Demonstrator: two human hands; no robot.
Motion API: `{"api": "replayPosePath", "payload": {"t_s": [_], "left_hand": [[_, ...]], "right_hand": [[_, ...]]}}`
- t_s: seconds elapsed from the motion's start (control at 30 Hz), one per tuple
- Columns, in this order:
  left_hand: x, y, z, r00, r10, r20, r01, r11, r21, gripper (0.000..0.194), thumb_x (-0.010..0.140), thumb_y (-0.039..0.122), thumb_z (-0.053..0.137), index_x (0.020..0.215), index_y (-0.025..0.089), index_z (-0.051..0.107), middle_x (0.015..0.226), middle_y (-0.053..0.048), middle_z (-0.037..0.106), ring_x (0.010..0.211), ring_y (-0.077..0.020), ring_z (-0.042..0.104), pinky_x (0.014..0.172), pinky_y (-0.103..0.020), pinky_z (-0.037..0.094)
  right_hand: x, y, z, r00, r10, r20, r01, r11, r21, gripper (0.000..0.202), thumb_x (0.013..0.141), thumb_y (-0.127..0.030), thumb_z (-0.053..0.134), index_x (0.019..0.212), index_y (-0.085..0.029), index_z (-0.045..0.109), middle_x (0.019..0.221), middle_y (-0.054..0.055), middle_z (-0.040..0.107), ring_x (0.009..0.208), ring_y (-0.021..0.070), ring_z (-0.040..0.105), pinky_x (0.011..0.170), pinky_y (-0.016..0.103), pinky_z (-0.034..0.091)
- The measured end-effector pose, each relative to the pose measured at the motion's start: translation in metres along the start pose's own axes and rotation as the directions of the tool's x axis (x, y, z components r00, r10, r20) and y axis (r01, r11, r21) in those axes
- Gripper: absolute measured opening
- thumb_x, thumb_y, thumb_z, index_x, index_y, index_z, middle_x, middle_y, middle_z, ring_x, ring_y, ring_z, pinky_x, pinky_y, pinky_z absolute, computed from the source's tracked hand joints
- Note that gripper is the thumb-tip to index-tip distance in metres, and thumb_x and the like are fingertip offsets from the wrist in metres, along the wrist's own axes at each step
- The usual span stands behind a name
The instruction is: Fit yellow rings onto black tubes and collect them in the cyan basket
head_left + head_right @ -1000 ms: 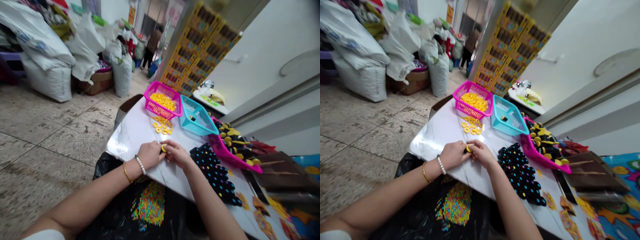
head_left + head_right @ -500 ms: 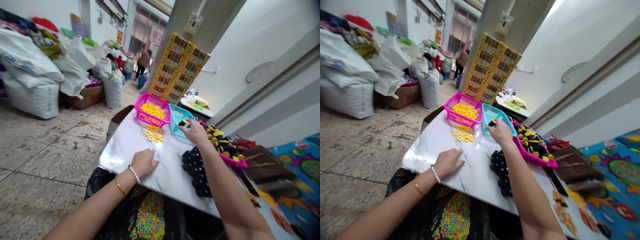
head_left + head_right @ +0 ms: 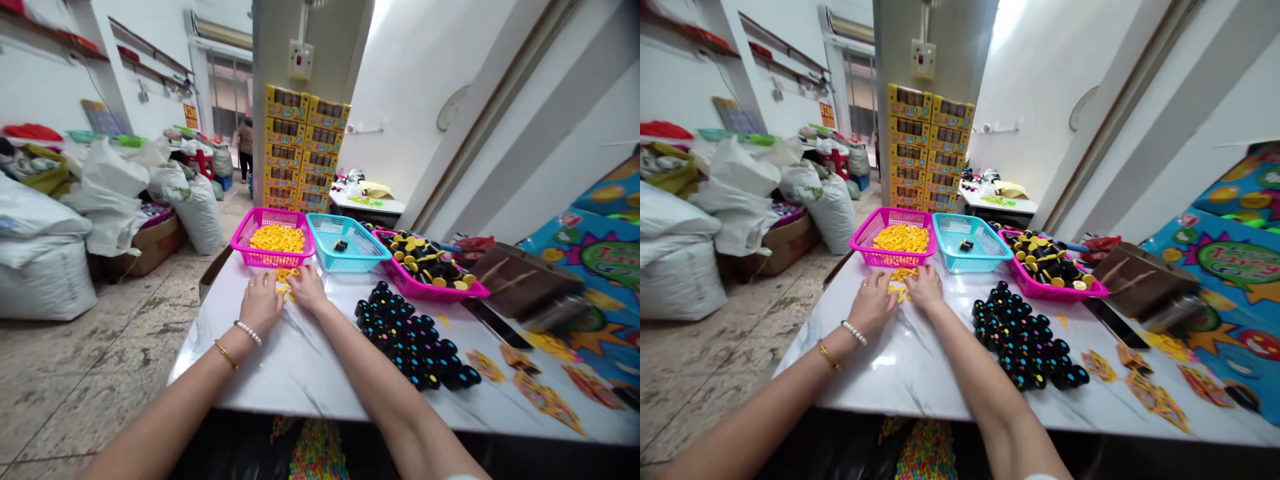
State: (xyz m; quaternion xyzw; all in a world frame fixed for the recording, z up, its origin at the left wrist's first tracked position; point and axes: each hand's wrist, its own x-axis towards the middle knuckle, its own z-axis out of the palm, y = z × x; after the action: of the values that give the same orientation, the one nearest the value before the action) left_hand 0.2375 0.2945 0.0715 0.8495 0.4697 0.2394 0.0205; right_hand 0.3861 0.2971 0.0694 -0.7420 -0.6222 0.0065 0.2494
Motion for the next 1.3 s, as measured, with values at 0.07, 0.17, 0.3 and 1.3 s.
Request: {"api": "replayPosePath", "payload": {"t_s": [0.07, 0.17, 0.3, 1.3], "left_hand": [[0.014, -0.003, 0.013, 0.999, -0.025, -0.021, 0.026, 0.999, 0.046, 0.052, 0.088, 0.028, 0.040, 0.137, 0.010, 0.037, 0.140, -0.019, 0.041, 0.128, -0.0309, 0.038, 0.104, -0.042, 0.032], [0.021, -0.008, 0.028, 0.995, 0.020, 0.101, -0.026, 0.998, 0.055, 0.052, 0.090, 0.029, 0.035, 0.138, 0.008, 0.038, 0.143, -0.019, 0.038, 0.131, -0.0350, 0.034, 0.106, -0.048, 0.028], [0.007, -0.009, 0.030, 0.966, 0.112, 0.233, -0.111, 0.994, -0.020, 0.052, 0.091, 0.031, 0.033, 0.141, 0.014, 0.035, 0.145, -0.015, 0.038, 0.133, -0.0347, 0.032, 0.107, -0.049, 0.027], [-0.141, -0.010, -0.018, 0.821, 0.488, 0.298, -0.549, 0.817, 0.176, 0.077, 0.086, 0.059, 0.034, 0.146, 0.012, 0.025, 0.151, -0.018, 0.025, 0.135, -0.0385, 0.027, 0.106, -0.052, 0.025]], "right_hand": [[0.002, -0.002, 0.008, 0.999, -0.008, 0.032, 0.009, 1.000, -0.020, 0.048, 0.092, -0.044, 0.044, 0.129, -0.014, 0.052, 0.123, 0.020, 0.055, 0.117, 0.0346, 0.048, 0.097, 0.051, 0.034], [-0.006, -0.001, 0.014, 0.994, -0.044, 0.099, 0.049, 0.998, -0.043, 0.045, 0.093, -0.043, 0.043, 0.131, -0.021, 0.051, 0.131, 0.015, 0.052, 0.126, 0.0347, 0.040, 0.103, 0.053, 0.026], [-0.024, 0.009, 0.008, 0.978, -0.033, 0.204, 0.037, 0.999, -0.020, 0.050, 0.093, -0.051, 0.040, 0.138, -0.030, 0.043, 0.146, 0.010, 0.038, 0.133, 0.0348, 0.033, 0.106, 0.056, 0.022], [-0.398, 0.122, -0.088, 0.802, 0.568, 0.185, -0.576, 0.653, 0.492, 0.028, 0.069, -0.018, 0.057, 0.096, -0.021, 0.065, 0.080, -0.003, 0.066, 0.073, 0.0161, 0.059, 0.065, 0.024, 0.044]]}}
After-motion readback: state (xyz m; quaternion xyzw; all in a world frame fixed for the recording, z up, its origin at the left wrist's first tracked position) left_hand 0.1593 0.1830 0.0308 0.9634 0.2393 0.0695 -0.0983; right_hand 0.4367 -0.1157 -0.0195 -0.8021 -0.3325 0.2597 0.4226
